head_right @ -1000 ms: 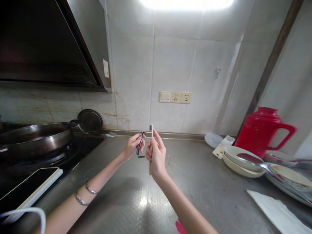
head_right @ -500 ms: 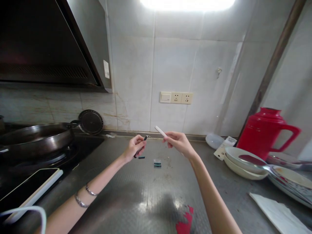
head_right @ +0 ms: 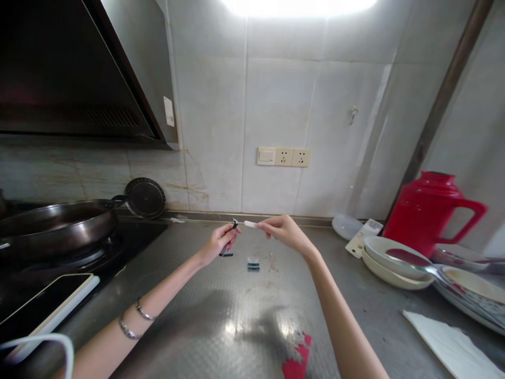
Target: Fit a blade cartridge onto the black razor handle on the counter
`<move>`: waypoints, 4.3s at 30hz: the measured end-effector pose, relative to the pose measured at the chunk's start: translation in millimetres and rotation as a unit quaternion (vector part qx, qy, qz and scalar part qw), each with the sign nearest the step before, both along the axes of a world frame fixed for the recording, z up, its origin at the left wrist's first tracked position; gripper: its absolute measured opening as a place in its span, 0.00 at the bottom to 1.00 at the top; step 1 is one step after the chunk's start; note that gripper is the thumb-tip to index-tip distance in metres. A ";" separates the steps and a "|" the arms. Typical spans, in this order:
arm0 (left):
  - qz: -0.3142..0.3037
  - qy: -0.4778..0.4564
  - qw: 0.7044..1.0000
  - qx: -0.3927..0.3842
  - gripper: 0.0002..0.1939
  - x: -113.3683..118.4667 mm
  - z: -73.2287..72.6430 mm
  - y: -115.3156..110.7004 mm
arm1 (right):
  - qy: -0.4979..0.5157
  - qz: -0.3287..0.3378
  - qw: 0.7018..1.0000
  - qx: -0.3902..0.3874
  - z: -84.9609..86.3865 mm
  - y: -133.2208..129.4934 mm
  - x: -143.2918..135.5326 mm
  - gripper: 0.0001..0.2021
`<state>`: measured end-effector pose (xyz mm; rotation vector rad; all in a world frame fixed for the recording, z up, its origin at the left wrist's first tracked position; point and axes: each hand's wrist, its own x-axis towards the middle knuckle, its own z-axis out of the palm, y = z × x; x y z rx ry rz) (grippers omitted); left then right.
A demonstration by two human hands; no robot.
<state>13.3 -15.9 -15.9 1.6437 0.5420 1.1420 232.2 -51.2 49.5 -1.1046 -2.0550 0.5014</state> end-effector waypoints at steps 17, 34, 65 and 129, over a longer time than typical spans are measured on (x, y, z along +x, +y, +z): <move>-0.044 0.106 0.986 0.119 0.12 -8.6 14.7 -13.7 | -0.141 0.034 0.975 0.169 8.0 -19.2 -17.4 0.23; 0.005 0.137 0.982 0.129 0.10 -7.0 18.5 -20.4 | -0.089 0.029 0.986 0.140 10.8 -22.6 -18.8 0.21; -0.082 0.074 0.992 0.056 0.15 -7.2 17.2 -17.0 | -0.069 0.005 0.986 0.149 5.7 -12.3 -11.8 0.22; -0.094 0.078 0.992 -0.001 0.13 -9.9 14.4 -12.7 | -0.025 -0.039 0.997 0.058 -9.8 6.0 0.4 0.23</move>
